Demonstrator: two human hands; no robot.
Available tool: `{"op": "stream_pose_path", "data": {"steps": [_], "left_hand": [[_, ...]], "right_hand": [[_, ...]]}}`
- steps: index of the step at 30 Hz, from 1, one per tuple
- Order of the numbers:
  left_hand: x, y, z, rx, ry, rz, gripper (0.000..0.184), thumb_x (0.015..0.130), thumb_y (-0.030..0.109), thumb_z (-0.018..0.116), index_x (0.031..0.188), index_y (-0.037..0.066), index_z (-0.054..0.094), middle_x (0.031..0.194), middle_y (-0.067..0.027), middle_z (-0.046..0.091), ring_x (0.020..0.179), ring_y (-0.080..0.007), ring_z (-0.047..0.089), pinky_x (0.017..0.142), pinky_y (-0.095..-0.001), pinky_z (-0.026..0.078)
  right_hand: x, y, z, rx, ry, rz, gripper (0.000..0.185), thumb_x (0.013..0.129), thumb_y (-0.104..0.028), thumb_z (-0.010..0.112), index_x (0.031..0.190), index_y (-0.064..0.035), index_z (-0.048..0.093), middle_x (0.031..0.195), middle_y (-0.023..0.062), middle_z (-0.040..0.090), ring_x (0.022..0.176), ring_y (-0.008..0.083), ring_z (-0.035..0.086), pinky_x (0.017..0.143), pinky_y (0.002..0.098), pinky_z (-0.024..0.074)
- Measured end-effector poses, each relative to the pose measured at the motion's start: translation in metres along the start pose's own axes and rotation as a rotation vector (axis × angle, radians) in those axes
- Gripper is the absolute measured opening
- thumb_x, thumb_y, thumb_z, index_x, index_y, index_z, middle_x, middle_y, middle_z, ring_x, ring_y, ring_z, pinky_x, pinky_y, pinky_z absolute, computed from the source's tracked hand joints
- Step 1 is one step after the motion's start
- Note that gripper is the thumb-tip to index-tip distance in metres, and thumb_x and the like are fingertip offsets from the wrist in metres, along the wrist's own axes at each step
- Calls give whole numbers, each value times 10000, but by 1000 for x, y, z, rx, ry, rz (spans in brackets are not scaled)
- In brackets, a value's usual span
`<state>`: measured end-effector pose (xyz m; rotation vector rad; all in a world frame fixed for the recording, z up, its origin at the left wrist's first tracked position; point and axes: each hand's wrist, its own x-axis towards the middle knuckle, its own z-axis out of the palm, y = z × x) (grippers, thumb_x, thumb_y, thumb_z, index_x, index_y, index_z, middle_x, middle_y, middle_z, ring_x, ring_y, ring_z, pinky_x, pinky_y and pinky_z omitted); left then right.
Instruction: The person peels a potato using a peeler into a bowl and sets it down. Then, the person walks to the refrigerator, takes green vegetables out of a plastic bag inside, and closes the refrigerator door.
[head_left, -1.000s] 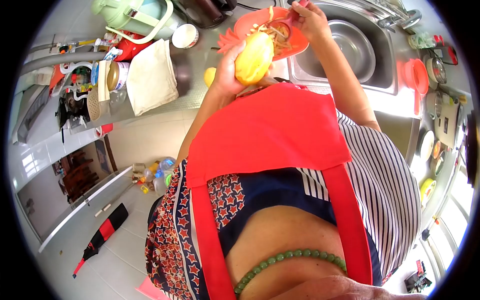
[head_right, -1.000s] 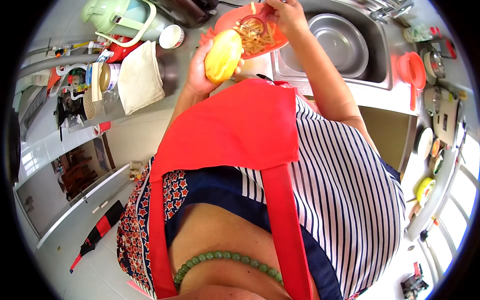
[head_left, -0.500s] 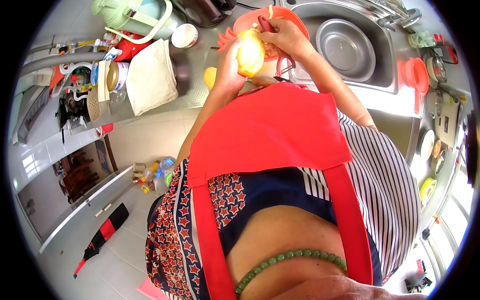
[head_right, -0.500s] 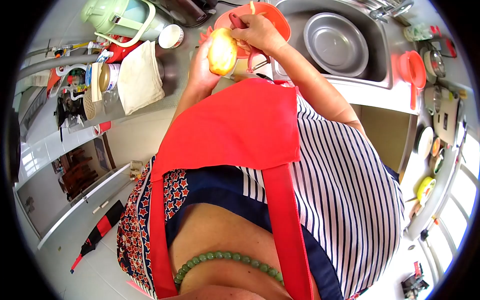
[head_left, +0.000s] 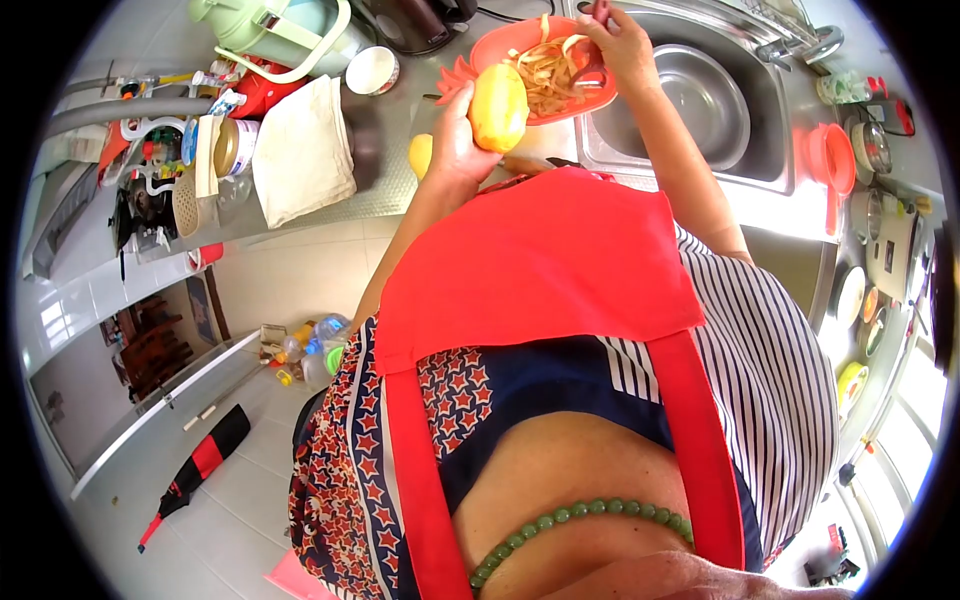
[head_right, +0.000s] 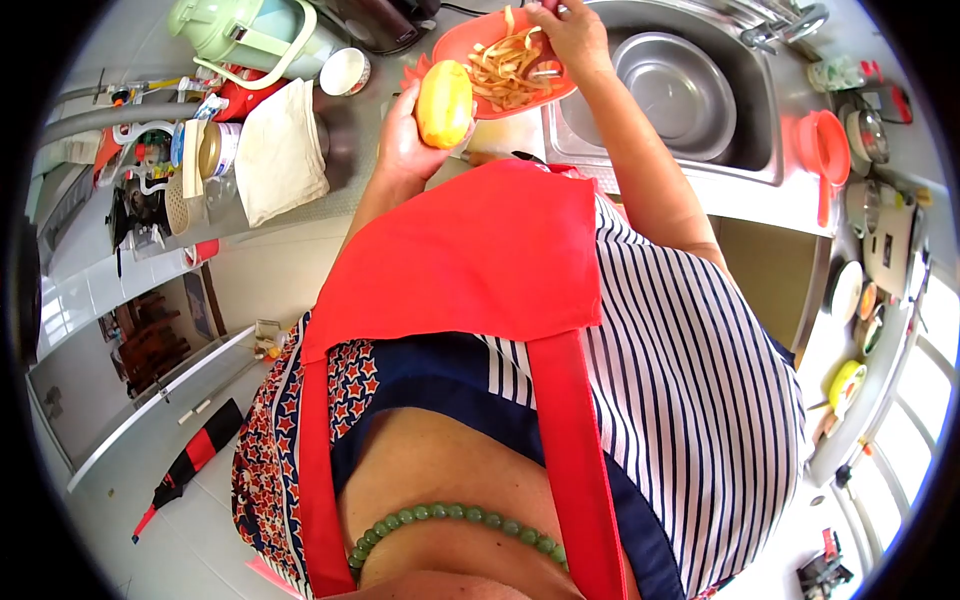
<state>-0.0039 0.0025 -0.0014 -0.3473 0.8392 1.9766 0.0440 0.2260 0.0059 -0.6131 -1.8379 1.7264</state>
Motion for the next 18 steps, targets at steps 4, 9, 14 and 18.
{"op": "stream_pose_path", "data": {"steps": [4, 9, 14, 18], "left_hand": [[-3, 1, 2, -22, -40, -71, 438, 951, 378, 382, 1225, 54, 488, 1197, -126, 544, 1039, -353, 531, 837, -445, 476], [-1, 0, 2, -76, -37, -103, 439, 952, 369, 385, 1237, 49, 480, 1204, -127, 537, 1054, -353, 523, 847, -449, 473], [-2, -3, 6, -67, 43, -77, 413, 954, 368, 388, 1207, 58, 491, 1190, -121, 544, 1066, -326, 524, 855, -457, 473], [-10, -4, 17, 35, 54, -21, 398, 967, 368, 364, 1202, 69, 482, 1176, -117, 546, 1045, -286, 545, 842, -452, 482]], "right_hand": [[4, 13, -7, 240, 91, 95, 71, 913, -128, 529, 858, -89, 508, 692, -34, 462, 591, 74, 430, 537, 217, 384], [-3, -4, -4, 790, 80, 262, 99, 877, 16, 503, 919, -73, 497, 716, 38, 522, 629, 165, 541, 570, 279, 476], [-41, -61, 14, 721, -179, 297, 214, 823, 77, 546, 1011, -15, 501, 835, 90, 585, 753, 208, 613, 678, 314, 529], [-48, -38, 25, 491, -482, 312, 371, 871, -6, 571, 1200, 14, 401, 1036, 118, 557, 948, 226, 627, 835, 348, 546]]}}
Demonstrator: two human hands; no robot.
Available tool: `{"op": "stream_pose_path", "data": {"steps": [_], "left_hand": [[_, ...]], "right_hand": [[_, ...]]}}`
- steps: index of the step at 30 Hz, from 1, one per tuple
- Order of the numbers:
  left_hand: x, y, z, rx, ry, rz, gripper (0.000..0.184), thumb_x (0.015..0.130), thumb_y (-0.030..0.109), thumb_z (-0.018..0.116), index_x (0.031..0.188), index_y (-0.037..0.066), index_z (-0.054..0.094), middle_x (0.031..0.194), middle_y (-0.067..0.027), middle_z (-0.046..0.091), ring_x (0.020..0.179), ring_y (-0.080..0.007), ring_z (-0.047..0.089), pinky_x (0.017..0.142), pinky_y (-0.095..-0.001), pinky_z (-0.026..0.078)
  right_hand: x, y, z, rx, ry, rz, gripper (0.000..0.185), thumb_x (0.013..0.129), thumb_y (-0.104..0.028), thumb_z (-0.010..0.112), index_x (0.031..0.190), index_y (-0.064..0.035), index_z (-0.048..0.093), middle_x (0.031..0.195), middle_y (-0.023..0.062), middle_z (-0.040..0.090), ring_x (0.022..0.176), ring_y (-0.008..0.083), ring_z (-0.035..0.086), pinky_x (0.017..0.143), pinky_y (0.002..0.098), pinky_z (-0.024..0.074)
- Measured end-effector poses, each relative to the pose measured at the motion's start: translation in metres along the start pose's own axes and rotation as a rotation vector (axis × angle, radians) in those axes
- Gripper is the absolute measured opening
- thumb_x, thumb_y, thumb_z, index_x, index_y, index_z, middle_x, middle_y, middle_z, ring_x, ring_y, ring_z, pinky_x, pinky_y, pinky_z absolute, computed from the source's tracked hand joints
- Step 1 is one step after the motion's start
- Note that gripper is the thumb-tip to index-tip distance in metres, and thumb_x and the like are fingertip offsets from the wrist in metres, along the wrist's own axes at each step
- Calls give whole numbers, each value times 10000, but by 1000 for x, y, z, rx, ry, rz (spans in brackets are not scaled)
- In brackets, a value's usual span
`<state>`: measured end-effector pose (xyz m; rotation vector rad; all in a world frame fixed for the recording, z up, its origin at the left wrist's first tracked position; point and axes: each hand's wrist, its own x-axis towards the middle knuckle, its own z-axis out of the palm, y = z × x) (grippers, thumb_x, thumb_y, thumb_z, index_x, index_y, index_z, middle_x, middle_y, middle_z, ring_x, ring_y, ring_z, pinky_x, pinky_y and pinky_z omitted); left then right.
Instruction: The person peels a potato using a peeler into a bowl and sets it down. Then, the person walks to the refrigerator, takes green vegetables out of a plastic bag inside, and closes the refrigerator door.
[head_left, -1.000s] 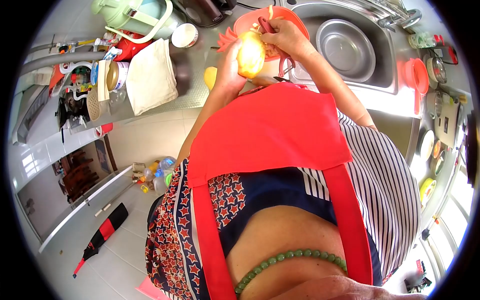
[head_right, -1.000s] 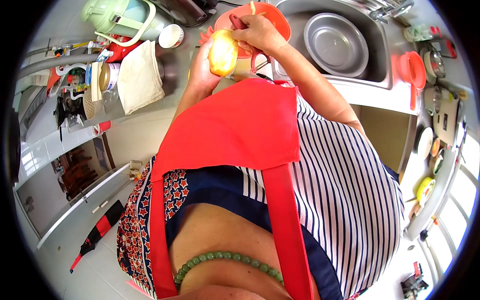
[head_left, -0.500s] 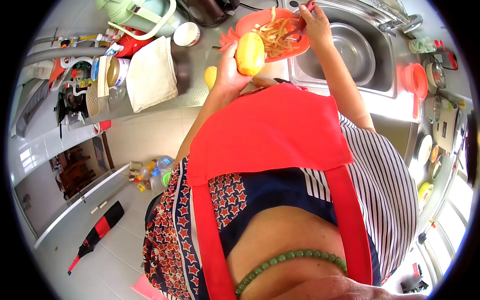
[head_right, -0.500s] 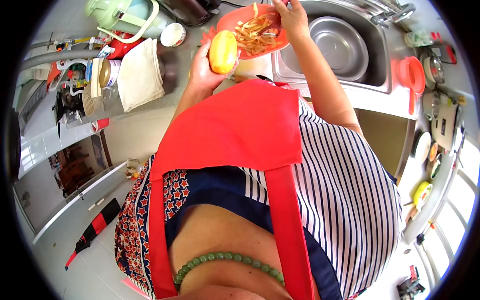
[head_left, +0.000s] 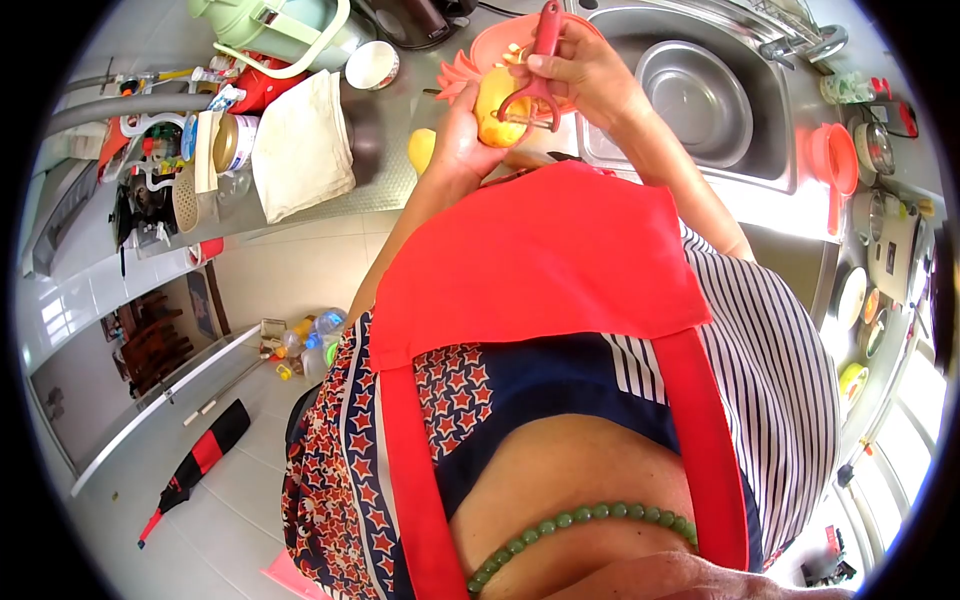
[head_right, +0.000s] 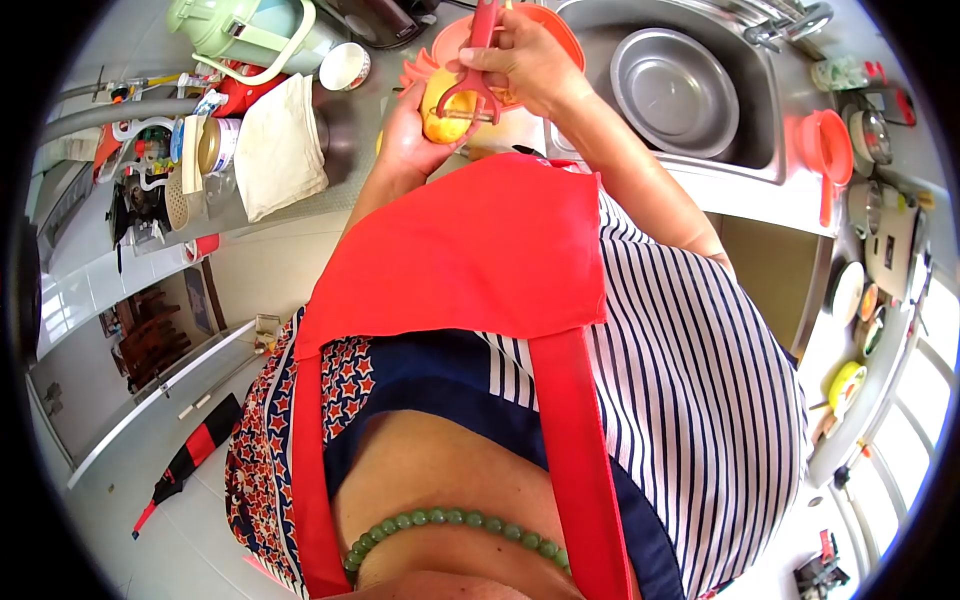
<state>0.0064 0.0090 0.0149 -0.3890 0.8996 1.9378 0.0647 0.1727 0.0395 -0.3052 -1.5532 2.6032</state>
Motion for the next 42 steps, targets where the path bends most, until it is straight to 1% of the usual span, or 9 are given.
{"op": "stream_pose_path", "data": {"steps": [3, 6, 9, 12, 16, 26, 29, 38, 42], "left_hand": [[3, 0, -5, -20, -67, -8, 396, 980, 346, 332, 1220, 60, 464, 1191, -133, 529, 1025, -285, 556, 825, -463, 492], [3, 0, -10, -4, -77, -22, 388, 973, 344, 350, 1203, 57, 475, 1155, -122, 551, 988, -271, 576, 785, -452, 509], [6, 1, -12, 49, -96, -12, 386, 961, 357, 378, 1163, 52, 501, 1078, -115, 586, 910, -262, 599, 717, -420, 525], [7, 2, -11, 156, -70, 27, 396, 951, 369, 399, 1113, 33, 534, 972, -125, 620, 801, -273, 610, 663, -387, 520], [12, 2, -19, 180, -111, 37, 419, 946, 372, 405, 1109, 9, 536, 921, -152, 630, 726, -280, 619, 603, -383, 526], [10, 5, -11, 279, -110, 127, 435, 953, 376, 392, 1165, 15, 510, 965, -146, 632, 779, -277, 643, 606, -390, 547], [0, 3, -11, 405, -146, 184, 455, 956, 381, 380, 1193, 8, 487, 991, -145, 627, 787, -278, 644, 616, -393, 548], [-5, 7, -4, 283, -122, 196, 462, 948, 392, 389, 1231, 34, 462, 1099, -139, 593, 873, -299, 629, 717, -419, 531], [-2, 3, -3, 203, -53, 202, 429, 941, 359, 428, 1244, 57, 459, 1161, -124, 566, 975, -281, 599, 786, -438, 512]], "right_hand": [[-3, 4, 11, -61, 3, 71, 355, 868, -20, 580, 1178, 37, 416, 1034, 128, 564, 937, 220, 630, 825, 343, 548], [3, 13, 10, 33, 38, 26, 300, 839, 17, 600, 1095, 40, 446, 909, 136, 603, 871, 243, 663, 608, 245, 532], [9, 21, 4, 21, 63, 22, 309, 841, -56, 631, 1094, 36, 480, 913, 124, 609, 810, 193, 657, 616, 240, 511], [21, 14, -13, 176, 124, 10, 256, 855, 12, 576, 1090, 28, 476, 940, 107, 580, 831, 194, 625, 773, 324, 552], [17, -4, -4, 309, 42, -30, 209, 798, 135, 532, 957, 0, 522, 830, 110, 609, 771, 244, 622, 686, 343, 535], [25, 10, -22, 238, 76, 60, 188, 862, -45, 594, 1027, -3, 513, 826, 84, 600, 759, 151, 607, 731, 278, 518], [35, 4, -28, 434, 209, 37, 145, 834, 78, 521, 947, -4, 558, 829, 95, 620, 730, 218, 625, 693, 320, 542], [33, 0, -41, 225, 317, -304, 144, 821, 48, 552, 958, 2, 549, 840, 92, 623, 717, 199, 629, 654, 301, 539], [22, 0, -44, -311, 187, -56, 210, 852, -98, 633, 1018, -14, 535, 819, 69, 592, 756, 119, 584, 705, 260, 491]]}}
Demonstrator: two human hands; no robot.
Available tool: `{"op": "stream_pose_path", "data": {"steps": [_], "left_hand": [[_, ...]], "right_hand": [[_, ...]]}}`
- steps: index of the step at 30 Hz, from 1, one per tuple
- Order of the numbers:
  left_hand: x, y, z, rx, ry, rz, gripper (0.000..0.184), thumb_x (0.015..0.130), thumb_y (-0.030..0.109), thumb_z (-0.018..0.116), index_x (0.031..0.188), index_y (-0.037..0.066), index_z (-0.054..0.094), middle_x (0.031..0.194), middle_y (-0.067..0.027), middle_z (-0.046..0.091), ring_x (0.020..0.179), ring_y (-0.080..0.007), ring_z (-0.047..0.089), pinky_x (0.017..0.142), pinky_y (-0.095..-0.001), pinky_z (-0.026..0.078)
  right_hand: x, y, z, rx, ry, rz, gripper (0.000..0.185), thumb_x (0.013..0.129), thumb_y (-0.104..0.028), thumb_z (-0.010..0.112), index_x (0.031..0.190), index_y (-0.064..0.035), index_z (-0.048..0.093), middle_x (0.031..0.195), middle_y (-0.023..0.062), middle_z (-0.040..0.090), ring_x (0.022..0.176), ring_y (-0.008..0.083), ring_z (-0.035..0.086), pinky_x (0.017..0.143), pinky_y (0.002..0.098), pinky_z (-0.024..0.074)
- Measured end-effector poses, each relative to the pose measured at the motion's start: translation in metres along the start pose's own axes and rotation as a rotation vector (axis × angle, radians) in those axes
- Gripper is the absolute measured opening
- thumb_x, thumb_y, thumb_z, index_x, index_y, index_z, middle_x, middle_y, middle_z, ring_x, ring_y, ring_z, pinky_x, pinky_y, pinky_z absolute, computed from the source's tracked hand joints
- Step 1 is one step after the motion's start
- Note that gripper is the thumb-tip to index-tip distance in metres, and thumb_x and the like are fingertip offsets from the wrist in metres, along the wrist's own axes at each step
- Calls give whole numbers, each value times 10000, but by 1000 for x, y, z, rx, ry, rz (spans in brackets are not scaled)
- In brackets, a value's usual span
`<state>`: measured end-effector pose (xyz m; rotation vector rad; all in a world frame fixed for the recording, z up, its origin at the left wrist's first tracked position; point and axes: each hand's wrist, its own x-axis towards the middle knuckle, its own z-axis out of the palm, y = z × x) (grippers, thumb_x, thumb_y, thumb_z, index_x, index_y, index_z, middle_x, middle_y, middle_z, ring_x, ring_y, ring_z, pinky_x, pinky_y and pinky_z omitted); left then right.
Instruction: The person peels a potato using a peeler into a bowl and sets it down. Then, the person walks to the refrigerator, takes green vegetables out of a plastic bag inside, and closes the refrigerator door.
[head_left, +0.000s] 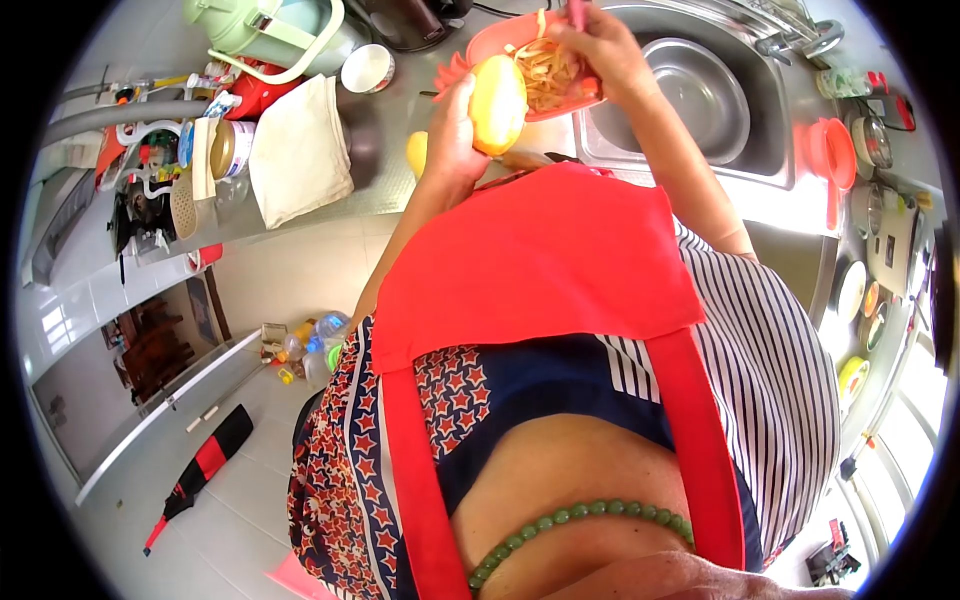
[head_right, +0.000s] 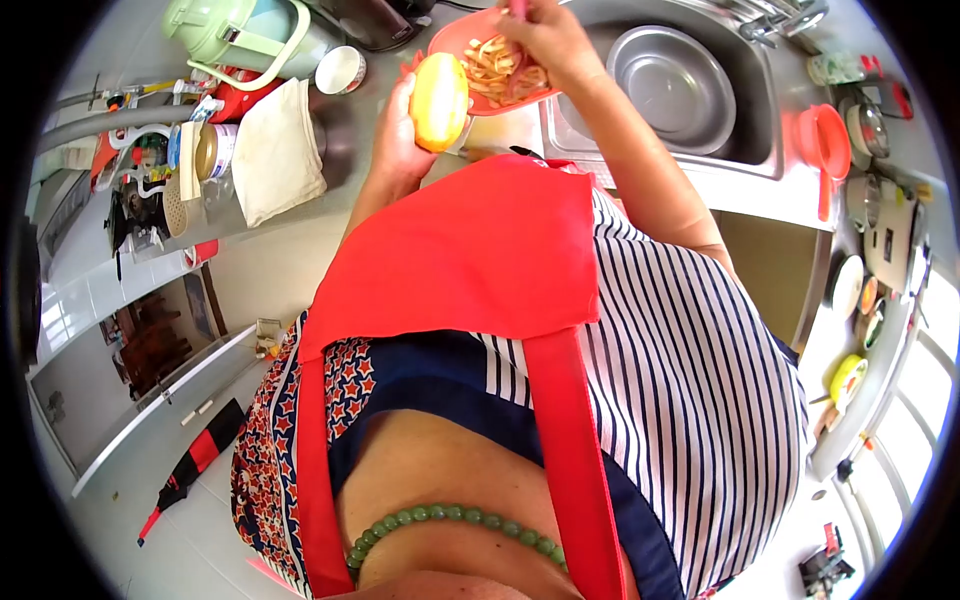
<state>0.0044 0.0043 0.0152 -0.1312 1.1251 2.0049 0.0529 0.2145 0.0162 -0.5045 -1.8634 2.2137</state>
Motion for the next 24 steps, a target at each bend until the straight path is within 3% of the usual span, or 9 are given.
{"op": "stream_pose_path", "data": {"steps": [1, 4, 8, 11, 14, 17, 20, 21, 24], "left_hand": [[0, -2, 2, -10, 4, 45, 412, 936, 325, 438, 1231, 39, 469, 1141, -125, 572, 973, -261, 598, 795, -410, 512], [0, -3, 6, -18, 26, 146, 375, 926, 253, 459, 1206, 6, 489, 1106, -121, 582, 972, -212, 596, 819, -348, 507], [-4, -2, 6, 3, 40, 131, 367, 928, 252, 455, 1200, 10, 497, 1125, -104, 574, 980, -195, 592, 831, -340, 500], [-2, -5, 2, -3, 62, 99, 366, 930, 264, 455, 1190, 11, 505, 1120, -99, 578, 977, -193, 593, 828, -344, 502], [2, -6, -5, -61, 66, 39, 360, 932, 276, 454, 1174, 16, 513, 1098, -99, 589, 966, -196, 599, 823, -344, 504], [2, -5, -7, -145, 66, -6, 350, 939, 292, 447, 1150, 25, 524, 1073, -101, 600, 949, -197, 607, 816, -342, 507], [4, -7, -10, -181, 61, -42, 369, 939, 331, 460, 1163, 46, 528, 1109, -96, 592, 985, -229, 586, 819, -384, 498], [5, -8, -13, -186, 60, -54, 381, 937, 347, 468, 1174, 55, 528, 1132, -93, 587, 1005, -245, 574, 821, -406, 494], [9, -8, -24, -275, -116, -230, 435, 946, 388, 449, 1203, 41, 503, 1169, -120, 551, 1040, -291, 533, 823, -409, 484]], "right_hand": [[-10, -6, 13, -43, -55, -32, 248, 836, -160, 668, 1007, -18, 558, 765, 39, 571, 695, 85, 554, 631, 229, 459], [-22, -4, 31, -483, -102, -92, 351, 786, -243, 725, 965, 25, 588, 726, 52, 591, 619, 111, 565, 559, 248, 454], [-19, 5, 33, -114, -197, 145, 260, 788, -158, 672, 942, 36, 594, 677, 50, 582, 535, 104, 544, 480, 238, 421], [-19, 7, 30, -89, -217, 146, 235, 783, -125, 649, 941, 38, 590, 661, 51, 569, 508, 100, 531, 455, 216, 407], [-18, -3, 28, -233, -74, 66, 176, 782, -87, 640, 899, 30, 582, 672, 65, 574, 510, 104, 537, 470, 216, 443], [-9, -1, 11, -306, 54, 39, 303, 793, -168, 682, 1040, -10, 610, 680, 1, 558, 546, 48, 488, 486, 198, 387], [-9, -5, 9, -438, 280, -148, 357, 781, -222, 715, 1064, -24, 623, 680, 0, 561, 620, 54, 525, 552, 202, 426], [-7, -3, -2, -495, 214, -90, 380, 828, -214, 676, 1123, -10, 548, 776, 43, 595, 754, 106, 608, 666, 245, 497], [10, 11, -5, 179, 174, -101, 193, 798, 30, 582, 981, 7, 527, 842, 80, 611, 727, 164, 604, 655, 265, 503]]}}
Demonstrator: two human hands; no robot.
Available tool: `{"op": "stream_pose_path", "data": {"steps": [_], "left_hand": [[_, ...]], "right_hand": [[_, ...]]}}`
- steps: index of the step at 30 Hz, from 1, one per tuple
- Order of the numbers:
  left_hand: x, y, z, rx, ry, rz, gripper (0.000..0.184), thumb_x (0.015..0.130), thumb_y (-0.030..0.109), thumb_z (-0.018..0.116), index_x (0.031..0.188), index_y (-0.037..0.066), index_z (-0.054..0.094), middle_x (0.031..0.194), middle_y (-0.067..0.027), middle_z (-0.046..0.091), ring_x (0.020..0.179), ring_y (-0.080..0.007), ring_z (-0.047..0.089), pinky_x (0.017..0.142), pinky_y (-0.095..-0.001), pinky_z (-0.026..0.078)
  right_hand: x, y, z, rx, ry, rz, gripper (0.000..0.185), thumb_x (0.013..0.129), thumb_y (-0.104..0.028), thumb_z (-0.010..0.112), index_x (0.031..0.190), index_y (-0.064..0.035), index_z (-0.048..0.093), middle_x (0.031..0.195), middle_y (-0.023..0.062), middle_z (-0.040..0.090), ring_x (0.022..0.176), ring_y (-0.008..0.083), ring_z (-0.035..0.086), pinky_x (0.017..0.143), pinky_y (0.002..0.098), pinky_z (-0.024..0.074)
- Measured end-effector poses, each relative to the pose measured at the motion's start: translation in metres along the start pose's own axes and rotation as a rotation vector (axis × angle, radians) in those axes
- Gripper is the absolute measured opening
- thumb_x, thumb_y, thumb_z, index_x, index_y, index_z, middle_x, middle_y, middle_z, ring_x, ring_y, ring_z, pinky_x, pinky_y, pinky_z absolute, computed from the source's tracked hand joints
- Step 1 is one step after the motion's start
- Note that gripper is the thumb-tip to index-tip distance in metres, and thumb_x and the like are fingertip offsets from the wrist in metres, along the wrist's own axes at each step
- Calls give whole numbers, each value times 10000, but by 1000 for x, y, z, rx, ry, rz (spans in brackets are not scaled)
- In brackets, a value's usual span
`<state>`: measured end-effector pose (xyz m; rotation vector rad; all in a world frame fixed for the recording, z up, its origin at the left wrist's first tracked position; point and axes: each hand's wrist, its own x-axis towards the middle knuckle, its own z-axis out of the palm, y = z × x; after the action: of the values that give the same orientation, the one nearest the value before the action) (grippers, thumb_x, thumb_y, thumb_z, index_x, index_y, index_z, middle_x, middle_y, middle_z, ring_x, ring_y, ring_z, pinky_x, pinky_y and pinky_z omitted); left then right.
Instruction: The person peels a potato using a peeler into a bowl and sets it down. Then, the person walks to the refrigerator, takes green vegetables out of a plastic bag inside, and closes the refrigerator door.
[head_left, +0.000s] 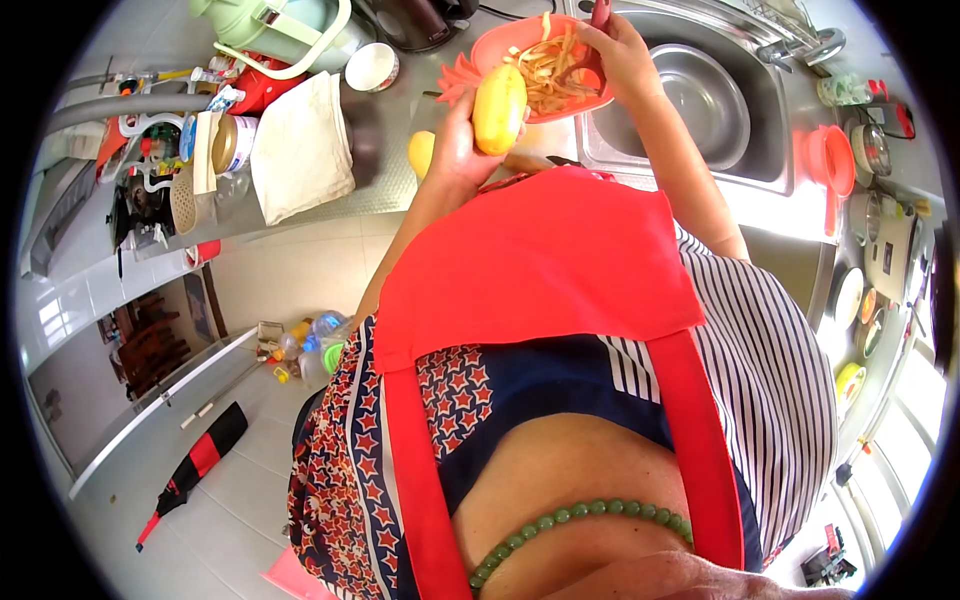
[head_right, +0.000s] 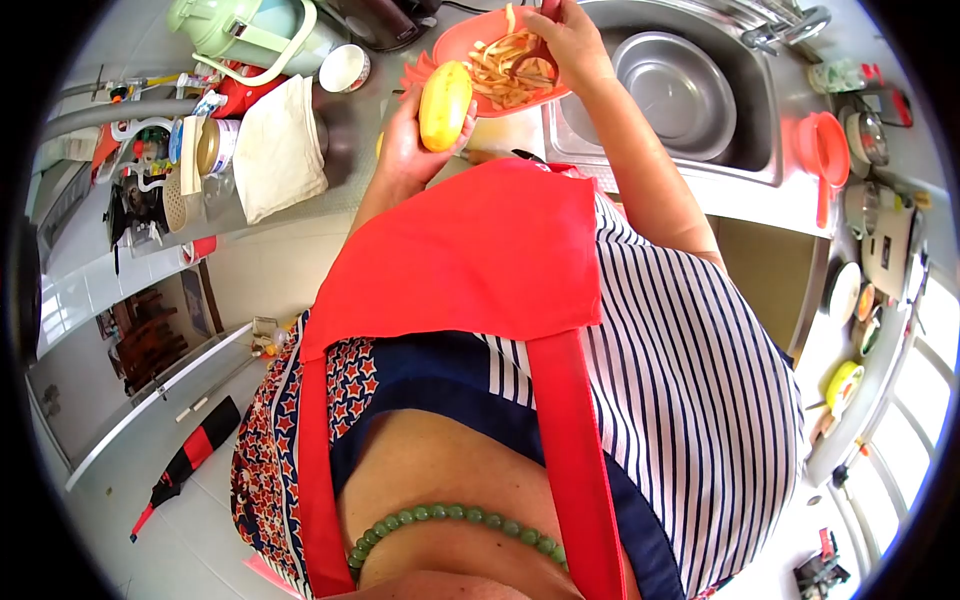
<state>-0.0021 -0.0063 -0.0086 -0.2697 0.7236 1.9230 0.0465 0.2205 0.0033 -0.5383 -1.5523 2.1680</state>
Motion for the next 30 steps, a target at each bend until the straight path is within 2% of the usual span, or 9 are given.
{"op": "stream_pose_path", "data": {"steps": [4, 7, 10, 11, 14, 15, 22, 27, 30], "left_hand": [[-3, -2, 5, -18, 53, -30, 481, 949, 417, 434, 1230, 29, 475, 1181, -143, 527, 1044, -319, 511, 820, -389, 482], [-4, -1, 9, -40, 102, -71, 486, 946, 428, 436, 1235, 38, 471, 1156, -147, 536, 1012, -308, 529, 803, -386, 488], [-2, -2, 8, -24, 122, -69, 469, 941, 420, 451, 1222, 46, 480, 1130, -147, 546, 970, -302, 547, 790, -382, 493], [-3, -3, 10, -10, 141, -59, 463, 937, 421, 462, 1211, 48, 486, 1118, -146, 550, 956, -300, 552, 787, -381, 495], [-7, -3, 17, 46, 128, -34, 427, 912, 401, 514, 1170, 61, 505, 1080, -132, 570, 920, -285, 566, 767, -370, 497], [-8, -3, 18, 68, 113, -27, 413, 902, 391, 534, 1156, 66, 512, 1066, -125, 577, 908, -279, 571, 759, -365, 497], [1, -5, 2, 58, 83, -40, 369, 904, 394, 516, 1100, 81, 524, 969, -112, 608, 821, -240, 595, 676, -374, 501], [-3, -2, 8, 226, -23, -83, 372, 883, 396, 518, 1047, 65, 561, 939, -99, 617, 771, -219, 583, 607, -334, 483], [-6, -6, 23, 99, 224, 4, 380, 896, 411, 506, 1049, 66, 557, 932, -98, 617, 758, -225, 582, 585, -328, 469]], "right_hand": [[-1, 0, -2, 169, -118, -53, 186, 818, 47, 530, 1001, 20, 504, 854, 80, 589, 755, 183, 601, 684, 283, 510], [-22, -30, 16, 412, -127, 108, 219, 829, 64, 519, 1034, -2, 480, 874, 84, 583, 789, 213, 619, 720, 322, 532], [-40, -42, 32, 414, -199, 195, 251, 839, 58, 528, 1060, -41, 462, 900, 92, 582, 818, 224, 630, 739, 359, 544], [-38, -31, 36, 528, -316, 104, 265, 845, 45, 535, 1073, -66, 457, 877, 92, 592, 803, 209, 634, 699, 342, 548], [-55, -36, 52, 166, -275, 207, 384, 884, -147, 591, 1195, -6, 414, 913, 101, 601, 850, 197, 649, 734, 320, 539], [-53, -32, 52, 180, -363, 233, 374, 903, -85, 536, 1197, -8, 318, 997, 138, 579, 898, 273, 653, 768, 385, 552], [-50, -18, 56, 119, -389, 206, 404, 871, -64, 578, 1183, 18, 336, 962, 140, 587, 845, 246, 656, 756, 363, 555], [-42, -22, 51, 358, -305, 199, 264, 838, 54, 544, 1063, -59, 465, 832, 89, 608, 735, 207, 637, 631, 323, 555], [-48, -32, 53, 236, -288, 199, 331, 858, -22, 569, 1136, 0, 391, 906, 127, 600, 783, 223, 650, 691, 329, 554]]}}
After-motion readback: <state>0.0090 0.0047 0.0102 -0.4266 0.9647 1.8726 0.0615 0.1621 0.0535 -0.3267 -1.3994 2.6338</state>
